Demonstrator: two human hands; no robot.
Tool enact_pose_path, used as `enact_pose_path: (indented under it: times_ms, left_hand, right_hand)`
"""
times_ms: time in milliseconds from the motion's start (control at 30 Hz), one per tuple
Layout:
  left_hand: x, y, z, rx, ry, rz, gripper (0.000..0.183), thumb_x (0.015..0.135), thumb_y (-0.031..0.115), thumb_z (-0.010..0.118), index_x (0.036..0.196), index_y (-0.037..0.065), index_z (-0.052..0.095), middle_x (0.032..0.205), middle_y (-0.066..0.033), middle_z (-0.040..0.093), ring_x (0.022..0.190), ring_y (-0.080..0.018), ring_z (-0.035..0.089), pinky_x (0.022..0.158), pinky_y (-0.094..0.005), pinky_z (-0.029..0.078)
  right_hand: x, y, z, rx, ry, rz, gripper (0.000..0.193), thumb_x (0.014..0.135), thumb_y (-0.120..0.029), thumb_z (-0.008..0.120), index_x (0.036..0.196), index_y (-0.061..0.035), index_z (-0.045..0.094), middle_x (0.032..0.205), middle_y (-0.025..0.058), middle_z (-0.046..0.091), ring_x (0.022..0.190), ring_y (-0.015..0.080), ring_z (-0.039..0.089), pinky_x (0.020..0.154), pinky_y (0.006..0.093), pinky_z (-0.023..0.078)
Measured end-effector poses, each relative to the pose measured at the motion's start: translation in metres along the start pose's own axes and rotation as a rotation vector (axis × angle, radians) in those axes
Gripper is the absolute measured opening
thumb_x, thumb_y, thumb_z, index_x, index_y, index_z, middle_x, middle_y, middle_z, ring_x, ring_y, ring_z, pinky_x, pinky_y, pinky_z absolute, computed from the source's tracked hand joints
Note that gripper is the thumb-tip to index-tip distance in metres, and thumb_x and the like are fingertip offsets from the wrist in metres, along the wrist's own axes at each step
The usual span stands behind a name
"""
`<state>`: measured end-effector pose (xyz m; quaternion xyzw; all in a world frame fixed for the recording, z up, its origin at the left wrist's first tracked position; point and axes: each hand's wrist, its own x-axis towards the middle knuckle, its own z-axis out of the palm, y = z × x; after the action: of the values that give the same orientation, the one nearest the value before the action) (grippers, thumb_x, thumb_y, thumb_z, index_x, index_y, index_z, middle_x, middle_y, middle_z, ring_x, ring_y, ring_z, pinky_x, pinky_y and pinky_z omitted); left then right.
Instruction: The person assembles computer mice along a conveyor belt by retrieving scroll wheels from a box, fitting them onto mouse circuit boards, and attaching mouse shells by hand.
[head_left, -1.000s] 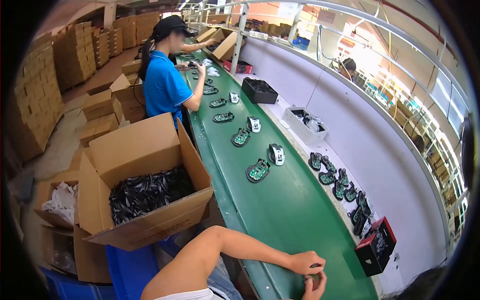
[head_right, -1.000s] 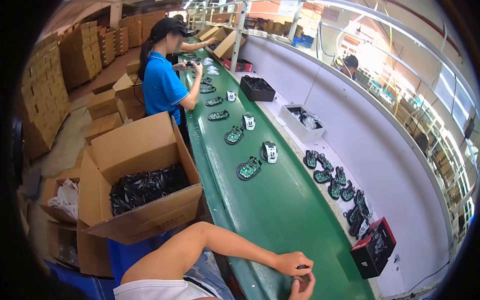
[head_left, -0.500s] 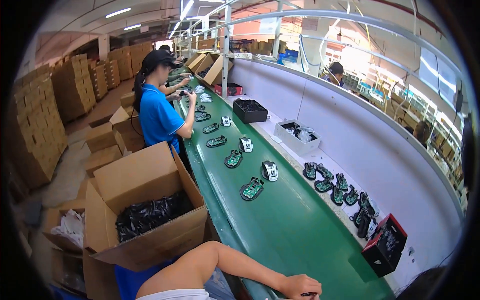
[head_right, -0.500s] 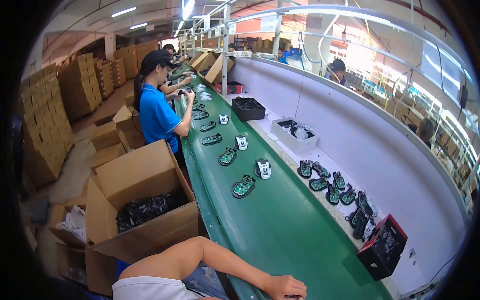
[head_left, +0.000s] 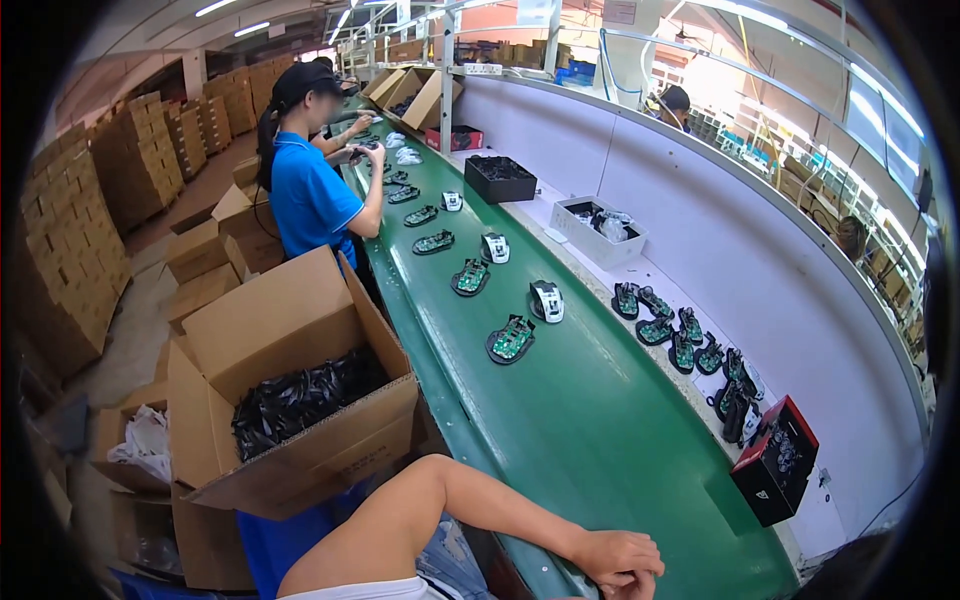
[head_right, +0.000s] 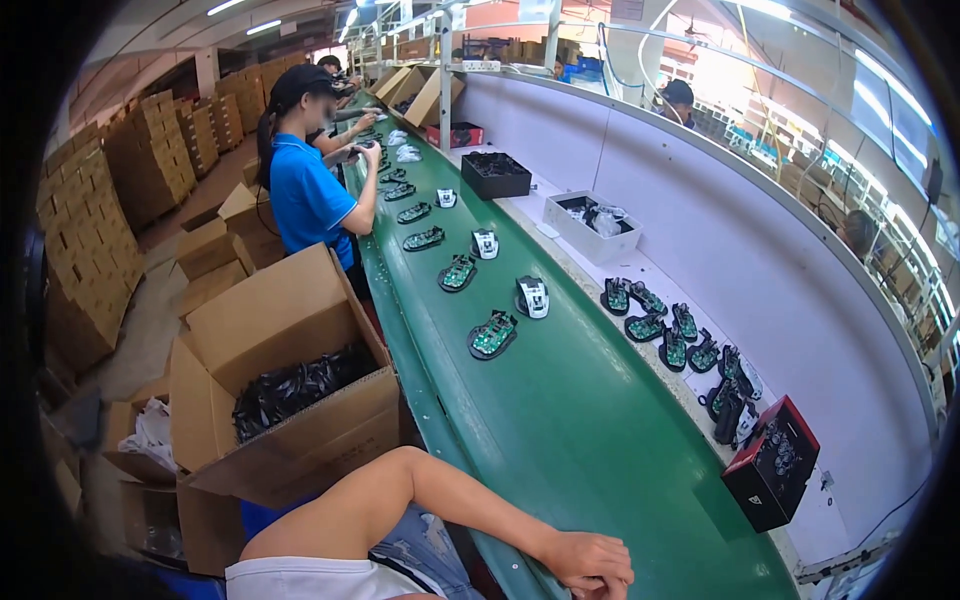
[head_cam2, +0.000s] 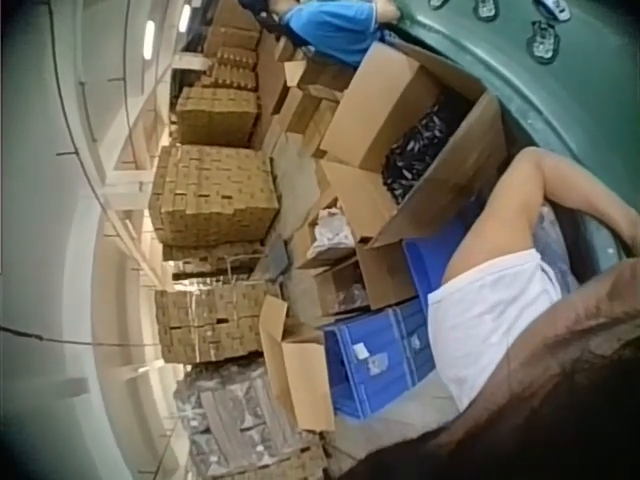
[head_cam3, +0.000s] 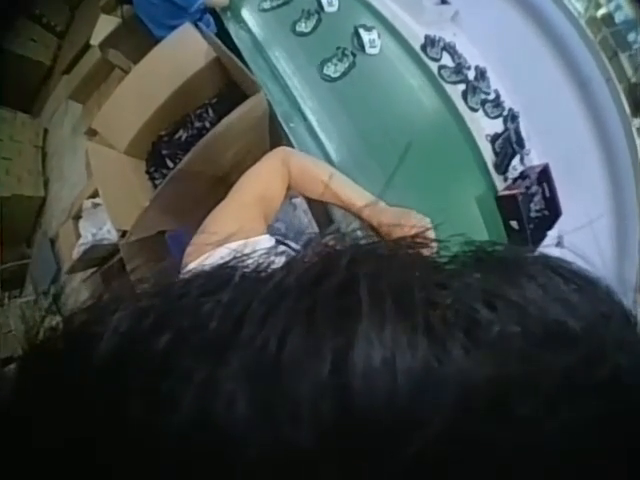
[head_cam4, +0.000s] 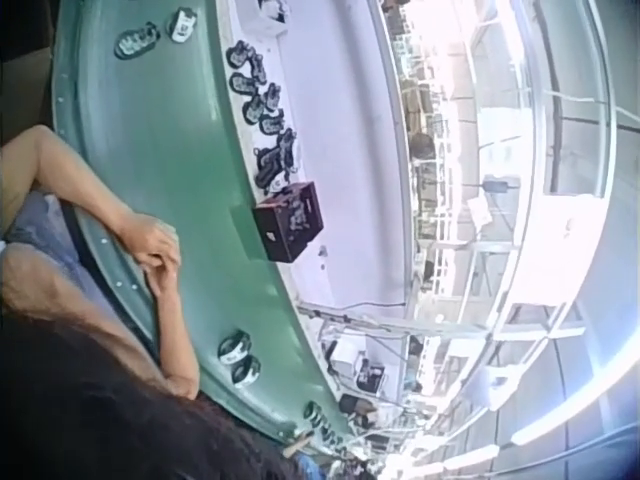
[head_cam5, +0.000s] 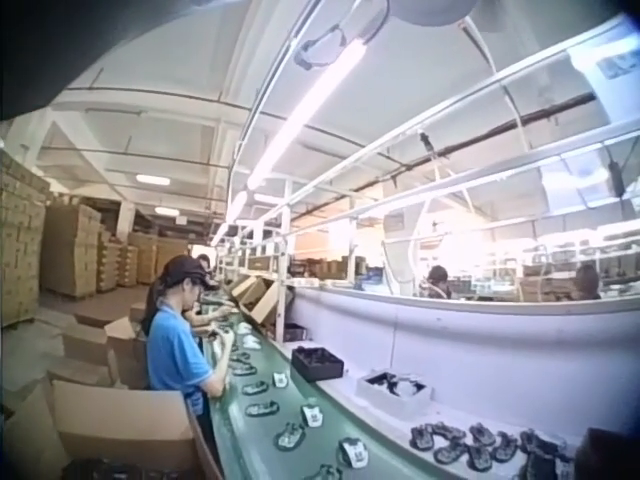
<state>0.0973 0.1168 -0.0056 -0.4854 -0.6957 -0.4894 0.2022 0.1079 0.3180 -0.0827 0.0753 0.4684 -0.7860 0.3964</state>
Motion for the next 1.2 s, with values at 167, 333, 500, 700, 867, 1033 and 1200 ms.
enact_pose_path:
  times_ms: [167, 333, 500, 700, 867, 1033, 1200]
  left_hand:
    - [-0.002, -0.006, 0.003, 0.007, 0.024, 0.024, 0.039, 0.071, 0.007, 0.068, 0.108, 0.006, 0.054, 0.104, -0.0116, 0.058, 0.096, -0.0333, 0.058, 0.085, -0.0415, 0.046]
    - [0.006, -0.001, -0.007, 0.058, 0.051, 0.1, 0.037, 0.084, 0.012, 0.066, 0.116, 0.0, 0.055, 0.111, -0.0168, 0.06, 0.099, -0.034, 0.06, 0.091, -0.0445, 0.047]
    - [-0.008, -0.01, -0.012, 0.0, 0.002, -0.023, 0.046, 0.086, 0.017, 0.065, 0.127, -0.001, 0.053, 0.13, -0.0202, 0.057, 0.123, -0.0375, 0.054, 0.105, -0.0502, 0.041]
    - [0.039, 0.023, -0.041, -0.055, 0.062, 0.073, 0.023, 0.083, 0.007, 0.061, 0.105, 0.002, 0.06, 0.122, -0.0182, 0.059, 0.118, -0.0387, 0.056, 0.098, -0.0495, 0.044]
    - [0.111, 0.132, -0.09, -0.009, -0.126, 0.401, 0.01, 0.083, 0.012, 0.057, 0.078, 0.002, 0.058, 0.093, -0.014, 0.061, 0.093, -0.0301, 0.063, 0.072, -0.0407, 0.048]
    - [0.134, 0.153, -0.094, 0.228, -0.21, 0.542, 0.026, 0.078, 0.019, 0.06, 0.057, 0.009, 0.047, 0.059, -0.0051, 0.047, 0.048, -0.0232, 0.043, 0.055, -0.0331, 0.044]
    - [0.137, 0.157, -0.088, -0.161, -0.482, 0.278, 0.025, 0.097, 0.013, 0.04, 0.082, -0.005, 0.049, 0.084, -0.0155, 0.051, 0.077, -0.0245, 0.052, 0.085, -0.0446, 0.049]
  right_hand:
    - [0.012, 0.005, -0.008, 0.08, 0.01, -0.081, 0.043, 0.092, -0.033, 0.067, 0.129, -0.0149, 0.058, 0.125, 0.0031, 0.059, 0.114, 0.0205, 0.058, 0.09, 0.0378, 0.053]
    - [0.024, 0.01, -0.028, 0.239, -0.232, -0.197, 0.049, 0.093, -0.039, 0.065, 0.134, -0.0126, 0.055, 0.131, 0.0047, 0.057, 0.121, 0.0221, 0.056, 0.096, 0.0396, 0.051]
    - [-0.023, -0.044, 0.084, 0.311, 0.131, -0.037, 0.041, 0.097, -0.035, 0.063, 0.128, -0.0088, 0.058, 0.109, 0.005, 0.067, 0.078, 0.0132, 0.064, 0.057, 0.0244, 0.051]
    - [-0.014, -0.039, 0.031, 0.345, -0.131, -0.035, 0.04, 0.096, -0.05, 0.053, 0.101, -0.011, 0.061, 0.084, 0.0078, 0.064, 0.046, 0.0164, 0.053, 0.032, 0.0229, 0.038]
    - [-0.016, -0.046, 0.051, -0.068, -0.049, -0.312, 0.036, 0.097, -0.04, 0.056, 0.103, -0.0038, 0.056, 0.097, 0.0142, 0.059, 0.047, 0.0141, 0.049, 0.035, 0.0228, 0.035]
    - [-0.023, -0.069, 0.041, 0.033, -0.269, -0.262, 0.038, 0.097, -0.034, 0.055, 0.114, -0.0006, 0.058, 0.097, 0.0159, 0.059, 0.047, 0.0102, 0.045, 0.034, 0.0209, 0.031]
    - [-0.015, -0.077, 0.038, 0.011, -0.289, -0.269, 0.039, 0.095, -0.031, 0.059, 0.121, -0.0014, 0.058, 0.1, 0.0153, 0.059, 0.05, 0.01, 0.047, 0.034, 0.0194, 0.029]
